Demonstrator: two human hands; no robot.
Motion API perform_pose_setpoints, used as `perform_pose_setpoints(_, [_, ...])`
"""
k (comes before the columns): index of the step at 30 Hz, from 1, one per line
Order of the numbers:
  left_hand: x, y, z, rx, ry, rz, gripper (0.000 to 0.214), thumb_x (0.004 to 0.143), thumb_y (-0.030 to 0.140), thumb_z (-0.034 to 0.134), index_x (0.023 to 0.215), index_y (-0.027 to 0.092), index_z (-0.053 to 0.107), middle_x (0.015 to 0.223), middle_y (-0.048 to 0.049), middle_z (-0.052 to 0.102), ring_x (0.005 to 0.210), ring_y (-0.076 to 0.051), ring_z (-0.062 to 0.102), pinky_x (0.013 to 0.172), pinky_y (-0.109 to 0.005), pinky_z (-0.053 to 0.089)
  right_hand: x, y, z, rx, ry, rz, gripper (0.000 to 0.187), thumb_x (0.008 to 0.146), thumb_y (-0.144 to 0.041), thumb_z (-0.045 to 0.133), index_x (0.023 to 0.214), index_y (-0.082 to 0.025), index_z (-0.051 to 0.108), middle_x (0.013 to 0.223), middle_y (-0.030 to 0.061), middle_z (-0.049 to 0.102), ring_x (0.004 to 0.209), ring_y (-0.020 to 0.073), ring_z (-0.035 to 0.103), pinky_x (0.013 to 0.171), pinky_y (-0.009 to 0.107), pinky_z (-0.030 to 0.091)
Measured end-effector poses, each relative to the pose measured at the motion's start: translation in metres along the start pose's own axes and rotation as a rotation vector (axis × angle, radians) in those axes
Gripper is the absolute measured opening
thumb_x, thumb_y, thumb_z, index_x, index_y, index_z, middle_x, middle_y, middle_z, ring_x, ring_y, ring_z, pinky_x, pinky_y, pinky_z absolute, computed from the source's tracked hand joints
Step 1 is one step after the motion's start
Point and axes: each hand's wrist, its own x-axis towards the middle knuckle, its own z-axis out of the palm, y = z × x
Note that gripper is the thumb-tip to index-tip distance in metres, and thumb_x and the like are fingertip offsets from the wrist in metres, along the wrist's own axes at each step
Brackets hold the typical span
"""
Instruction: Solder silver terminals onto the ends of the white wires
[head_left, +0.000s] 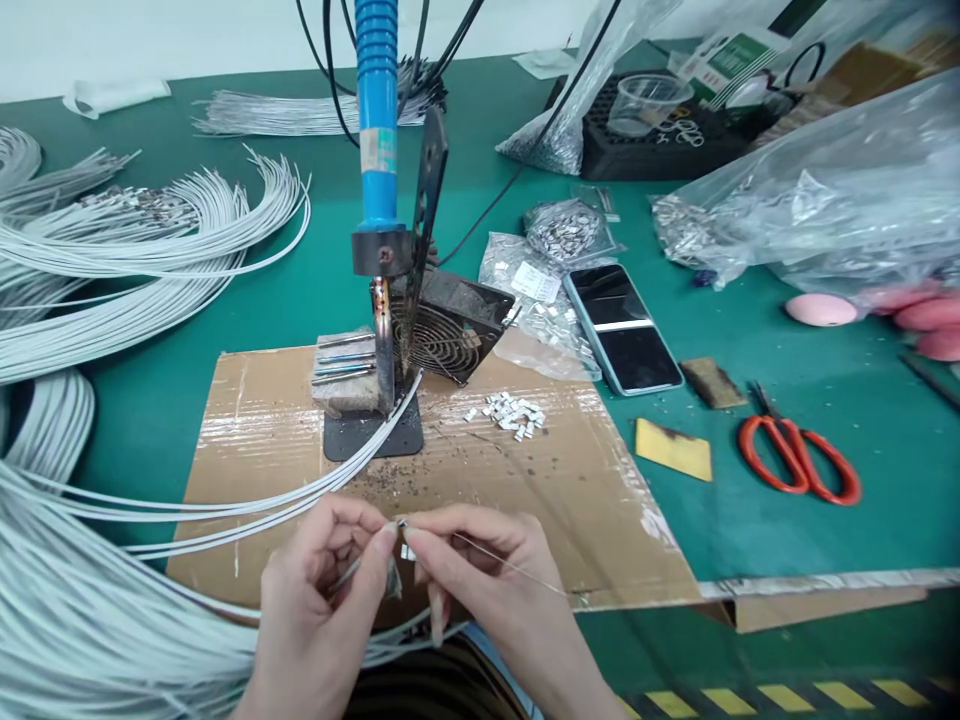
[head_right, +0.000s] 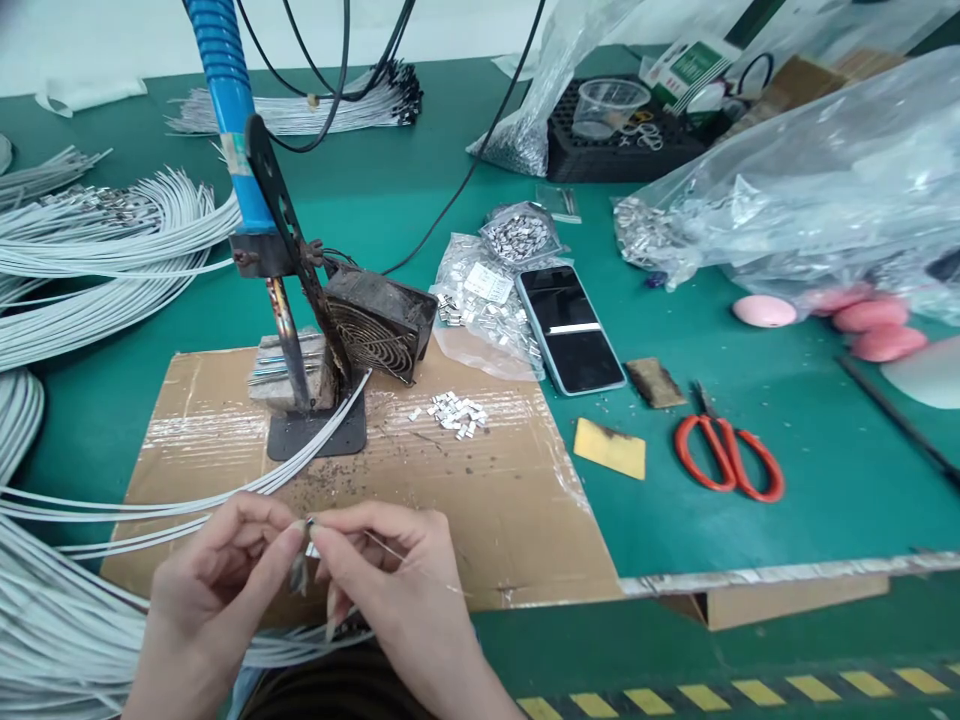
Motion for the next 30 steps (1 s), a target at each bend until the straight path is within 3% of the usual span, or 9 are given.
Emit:
perform_pose_setpoints(6, [-0.007, -0.009, 0.002, 0.171, 0.058, 0.131, 0.011, 0.09, 0.031, 0.069, 0.082, 0.023, 0.067, 0.061, 0.0046, 0.069, 0.051, -0.01, 0.057, 0.052, -0.019, 0.041, 0.001, 0.0, 0.002, -0.001, 0.044, -0.009, 0.031, 0.073, -0.047, 0.093, 0.072, -0.017, 0.083, 0.053, -0.001, 0.065, 0.035, 0.0056, 0.051, 0.035, 0.015, 0.047])
perform_pose_setpoints(10, [-0.007, -0.016, 0.001, 0.144, 0.008, 0.079, 0.02, 0.095, 0.039, 0.066, 0.086, 0.022, 0.063, 0.056, 0.0048, 0.062, 0.048, -0.01, 0.05, 0.049, -0.02, 0.035, -0.003, 0.011, 0.008, -0.106, 0.156, -0.123, 0.038, 0.08, -0.052, 0.086, 0.07, -0.016, 0.08, 0.048, -0.0011, 0.062, 0.031, 0.0071, 0.046, 0.029, 0.018, 0.041])
perform_pose_setpoints(14, [-0.004, -0.012, 0.001, -0.023, -0.07, -0.045, 0.035, 0.094, 0.054, 0.067, 0.087, 0.02, 0.061, 0.056, 0.0062, 0.054, 0.049, -0.009, 0.041, 0.049, -0.019, 0.031, -0.009, 0.017, 0.014, -0.379, 0.273, -0.44, 0.019, 0.091, -0.028, 0.075, 0.076, -0.019, 0.081, 0.054, -0.0013, 0.064, 0.038, 0.0086, 0.051, 0.036, 0.019, 0.043])
perform_pose_setpoints(16, [-0.001, -0.008, 0.0, -0.072, -0.114, -0.093, 0.04, 0.09, 0.057, 0.071, 0.086, 0.019, 0.063, 0.057, 0.0066, 0.051, 0.051, -0.008, 0.038, 0.049, -0.019, 0.029, -0.01, 0.011, 0.012, -0.598, 0.254, -0.646, 0.015, 0.091, -0.014, 0.071, 0.081, -0.018, 0.082, 0.06, 0.0004, 0.069, 0.046, 0.0097, 0.057, 0.044, 0.019, 0.047])
perform_pose_setpoints(18, [0.002, -0.003, -0.001, -0.073, -0.145, -0.12, 0.04, 0.086, 0.055, 0.076, 0.083, 0.017, 0.064, 0.056, 0.0075, 0.048, 0.052, -0.008, 0.035, 0.049, -0.019, 0.026, -0.009, -0.001, 0.007, -0.765, 0.162, -0.76, 0.016, 0.089, -0.007, 0.069, 0.083, -0.016, 0.081, 0.063, 0.0018, 0.07, 0.051, 0.0103, 0.06, 0.049, 0.02, 0.048])
perform_pose_setpoints(20, [0.005, 0.001, -0.002, -0.065, -0.149, -0.129, 0.036, 0.082, 0.049, 0.081, 0.078, 0.017, 0.063, 0.055, 0.0093, 0.044, 0.051, -0.007, 0.03, 0.049, -0.018, 0.022, -0.005, -0.015, 0.0, -0.823, 0.041, -0.717, 0.017, 0.089, -0.007, 0.069, 0.08, -0.014, 0.081, 0.061, 0.0017, 0.069, 0.051, 0.01, 0.059, 0.05, 0.02, 0.048])
perform_pose_setpoints(23, [0.008, 0.005, -0.002, -0.079, -0.117, -0.14, 0.033, 0.077, 0.041, 0.084, 0.073, 0.016, 0.062, 0.052, 0.011, 0.039, 0.051, -0.006, 0.024, 0.049, -0.018, 0.017, 0.0, -0.03, -0.008, -0.712, -0.055, -0.511, 0.017, 0.089, -0.012, 0.072, 0.078, -0.017, 0.083, 0.059, -0.0007, 0.066, 0.05, 0.0092, 0.057, 0.046, 0.018, 0.044])
perform_pose_setpoints(27, [0.01, 0.007, -0.005, -0.145, -0.077, -0.16, 0.03, 0.075, 0.037, 0.086, 0.073, 0.016, 0.064, 0.05, 0.0095, 0.045, 0.048, -0.005, 0.027, 0.048, -0.018, 0.016, 0.004, -0.027, -0.012, -0.483, 0.015, -0.451, 0.016, 0.088, -0.015, 0.077, 0.084, -0.026, 0.087, 0.063, -0.0026, 0.068, 0.049, 0.0077, 0.058, 0.046, 0.015, 0.044])
perform_pose_setpoints(30, [0.011, 0.005, -0.008, -0.199, -0.055, -0.156, 0.028, 0.076, 0.036, 0.087, 0.075, 0.016, 0.067, 0.051, 0.0082, 0.049, 0.049, -0.005, 0.033, 0.049, -0.017, 0.02, 0.002, -0.02, -0.009, -0.446, 0.036, -0.43, 0.019, 0.086, -0.014, 0.079, 0.088, -0.03, 0.089, 0.068, -0.0003, 0.072, 0.053, 0.0095, 0.062, 0.048, 0.016, 0.047])
